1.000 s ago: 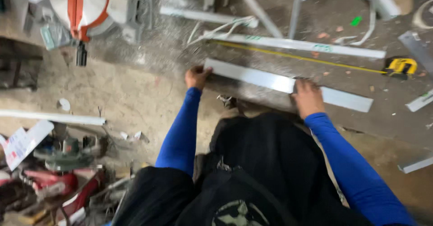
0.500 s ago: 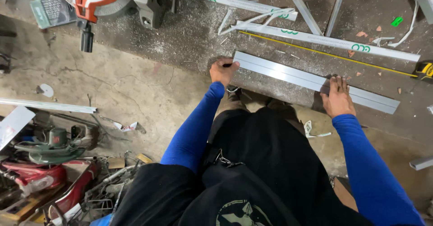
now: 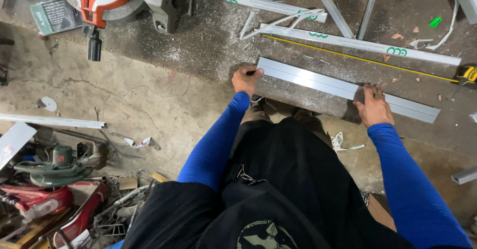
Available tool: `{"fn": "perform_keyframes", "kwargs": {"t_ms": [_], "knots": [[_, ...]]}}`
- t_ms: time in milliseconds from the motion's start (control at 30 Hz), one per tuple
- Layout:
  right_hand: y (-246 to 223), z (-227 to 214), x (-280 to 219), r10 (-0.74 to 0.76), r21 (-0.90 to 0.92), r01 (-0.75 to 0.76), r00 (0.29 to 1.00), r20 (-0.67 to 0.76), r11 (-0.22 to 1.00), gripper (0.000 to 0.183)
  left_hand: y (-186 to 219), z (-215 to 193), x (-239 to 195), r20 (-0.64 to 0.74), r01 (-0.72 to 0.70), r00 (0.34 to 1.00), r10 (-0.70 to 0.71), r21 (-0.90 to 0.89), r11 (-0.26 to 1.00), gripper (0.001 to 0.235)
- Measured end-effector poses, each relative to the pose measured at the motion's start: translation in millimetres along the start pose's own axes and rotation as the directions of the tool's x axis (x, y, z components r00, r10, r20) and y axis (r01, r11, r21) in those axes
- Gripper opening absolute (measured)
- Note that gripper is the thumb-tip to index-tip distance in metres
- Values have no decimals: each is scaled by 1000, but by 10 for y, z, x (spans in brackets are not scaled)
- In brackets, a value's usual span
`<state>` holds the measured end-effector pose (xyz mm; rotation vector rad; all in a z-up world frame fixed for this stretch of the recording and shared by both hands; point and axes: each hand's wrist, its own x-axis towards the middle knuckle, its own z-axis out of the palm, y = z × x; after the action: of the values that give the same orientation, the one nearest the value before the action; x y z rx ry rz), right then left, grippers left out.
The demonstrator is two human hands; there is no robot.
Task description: The person uses a miter saw to cut a metal strip and then measures several metal strips with a measuring tape on a workbench.
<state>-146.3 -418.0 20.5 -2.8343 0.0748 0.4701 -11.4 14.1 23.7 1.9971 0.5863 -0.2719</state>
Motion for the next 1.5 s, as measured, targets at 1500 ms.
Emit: {"fn": "perform_keyframes", "kwargs": {"t_ms": [1500], "knots": [[58, -24, 56, -124, -64, 124, 992, -7, 990, 65, -134, 133, -117, -87, -269, 955, 284, 152, 951, 30]]}}
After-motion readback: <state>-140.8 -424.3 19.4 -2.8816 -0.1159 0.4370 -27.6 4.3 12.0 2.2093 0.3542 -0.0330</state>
